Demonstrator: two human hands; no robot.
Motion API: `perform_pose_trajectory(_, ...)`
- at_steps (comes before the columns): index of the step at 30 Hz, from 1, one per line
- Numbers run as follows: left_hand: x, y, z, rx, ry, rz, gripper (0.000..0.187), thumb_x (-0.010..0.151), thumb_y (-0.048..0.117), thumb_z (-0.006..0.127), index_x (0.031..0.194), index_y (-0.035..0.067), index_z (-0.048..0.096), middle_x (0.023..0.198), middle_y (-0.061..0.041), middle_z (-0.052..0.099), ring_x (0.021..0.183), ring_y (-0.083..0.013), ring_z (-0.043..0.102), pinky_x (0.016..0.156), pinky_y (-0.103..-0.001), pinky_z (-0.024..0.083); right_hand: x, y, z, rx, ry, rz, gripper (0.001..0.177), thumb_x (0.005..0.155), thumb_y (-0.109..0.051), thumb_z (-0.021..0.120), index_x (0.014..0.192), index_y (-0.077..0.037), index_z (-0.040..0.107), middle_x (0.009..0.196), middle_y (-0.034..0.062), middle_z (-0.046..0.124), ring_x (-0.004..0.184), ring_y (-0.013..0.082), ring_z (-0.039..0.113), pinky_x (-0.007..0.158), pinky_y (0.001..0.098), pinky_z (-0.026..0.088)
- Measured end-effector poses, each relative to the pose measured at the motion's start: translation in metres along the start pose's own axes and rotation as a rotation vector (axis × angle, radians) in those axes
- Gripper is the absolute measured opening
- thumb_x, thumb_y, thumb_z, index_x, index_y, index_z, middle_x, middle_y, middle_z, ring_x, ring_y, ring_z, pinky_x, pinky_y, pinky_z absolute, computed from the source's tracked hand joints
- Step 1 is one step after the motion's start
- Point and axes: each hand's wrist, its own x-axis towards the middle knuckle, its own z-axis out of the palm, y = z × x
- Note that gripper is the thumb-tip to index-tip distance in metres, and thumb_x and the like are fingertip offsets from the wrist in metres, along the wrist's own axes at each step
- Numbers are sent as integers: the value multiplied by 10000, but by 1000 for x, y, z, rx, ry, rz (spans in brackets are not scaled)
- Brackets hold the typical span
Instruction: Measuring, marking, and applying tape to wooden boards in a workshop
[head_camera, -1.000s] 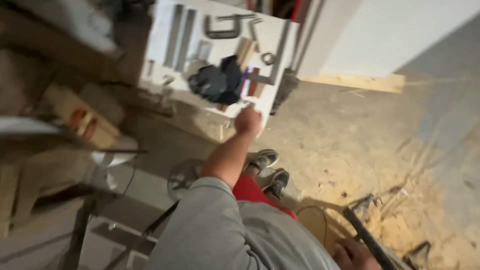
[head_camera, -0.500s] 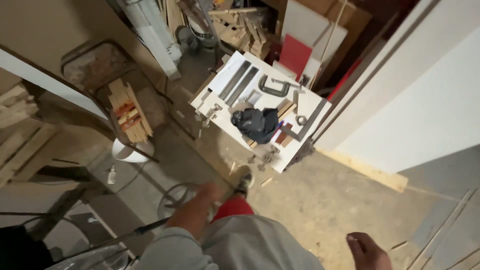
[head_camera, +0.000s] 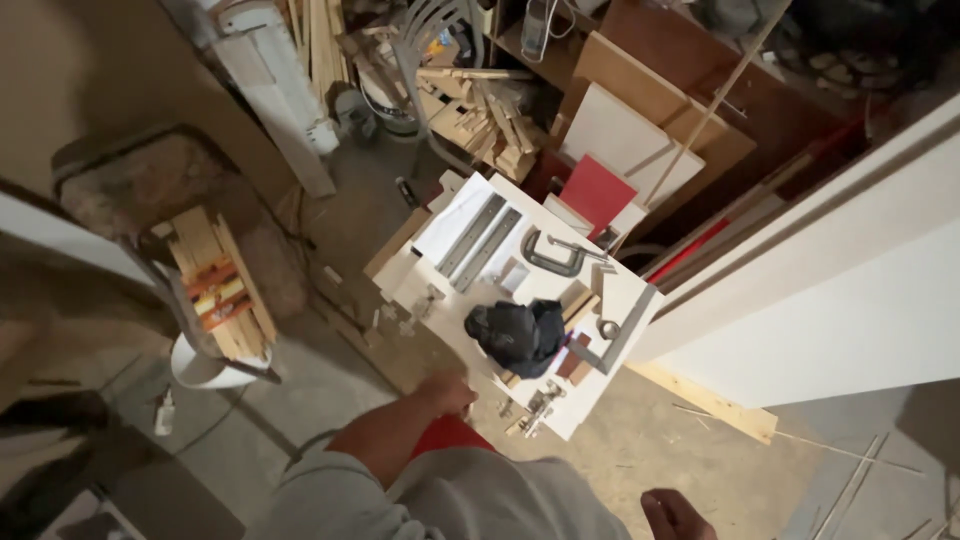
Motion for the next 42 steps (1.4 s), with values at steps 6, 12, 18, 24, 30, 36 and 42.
perform_pose_trajectory(6, 9, -37, -69, -40, 124, -75, 644, 917, 481, 647, 1499, 230, 539, 1475, 11, 578, 1129, -207, 636, 843, -367, 518, 37, -68, 15, -314, -264, 171, 262, 965, -369, 655, 1070, -180, 803, 923, 79, 803, 849, 169, 689, 792, 301, 490)
perform_pose_trajectory(12, -18, -82, -120, -244, 324, -253, 495, 937, 435, 548, 1345, 199, 698, 1375, -86, 652, 1189, -331, 650, 919, -450, 554, 97, -37, 42, -382, -289, -78, 267, 953, -404, 634, 1046, -197, 775, 1062, 25, 821, 1015, 154, 724, 895, 321, 501)
perform_pose_trajectory(18, -30, -182, -119, 22, 262, -340, 643, 929, 571, 467, 1308, 96, 678, 1468, -122, 571, 1317, -364, 560, 1042, -483, 475, 90, -131, 45, -287, -278, 7, 350, 995, -338, 555, 1165, -104, 753, 1075, 56, 765, 961, 239, 667, 854, 362, 484)
perform_pose_trajectory(24, 25, -280, -146, 48, 200, -400, 742, 963, 609, 467, 1503, 100, 492, 1607, -126, 412, 1429, -362, 457, 1140, -497, 410, 87, -176, 98, -394, -293, 46, 378, 970, -365, 537, 1172, -136, 760, 1126, 86, 781, 1051, 278, 687, 895, 386, 485)
perform_pose_trajectory(30, 109, -321, -196, 105, 27, -229, 903, 918, 721, 435, 1610, 151, 330, 1708, -65, 213, 1558, -276, 243, 1254, -420, 227, 89, -201, 167, -431, -245, 94, 343, 937, -384, 541, 1073, -155, 757, 1140, 82, 788, 1046, 350, 713, 899, 410, 492)
perform_pose_trajectory(36, 97, -270, -299, -114, 125, -222, 758, 965, 592, 450, 1543, 102, 465, 1586, -161, 439, 1364, -380, 517, 1074, -494, 461, 56, -259, 211, -464, -321, 18, 220, 918, -403, 614, 926, -233, 753, 873, 7, 779, 797, 186, 710, 744, 328, 494)
perform_pose_trajectory(42, 47, -195, -344, -307, 182, -103, 322, 917, 398, 600, 968, 118, 752, 966, -79, 686, 901, -197, 615, 799, -390, 481, 67, -260, 204, -385, -223, 154, 252, 884, -350, 597, 991, -217, 783, 893, 54, 788, 813, 262, 691, 775, 335, 496)
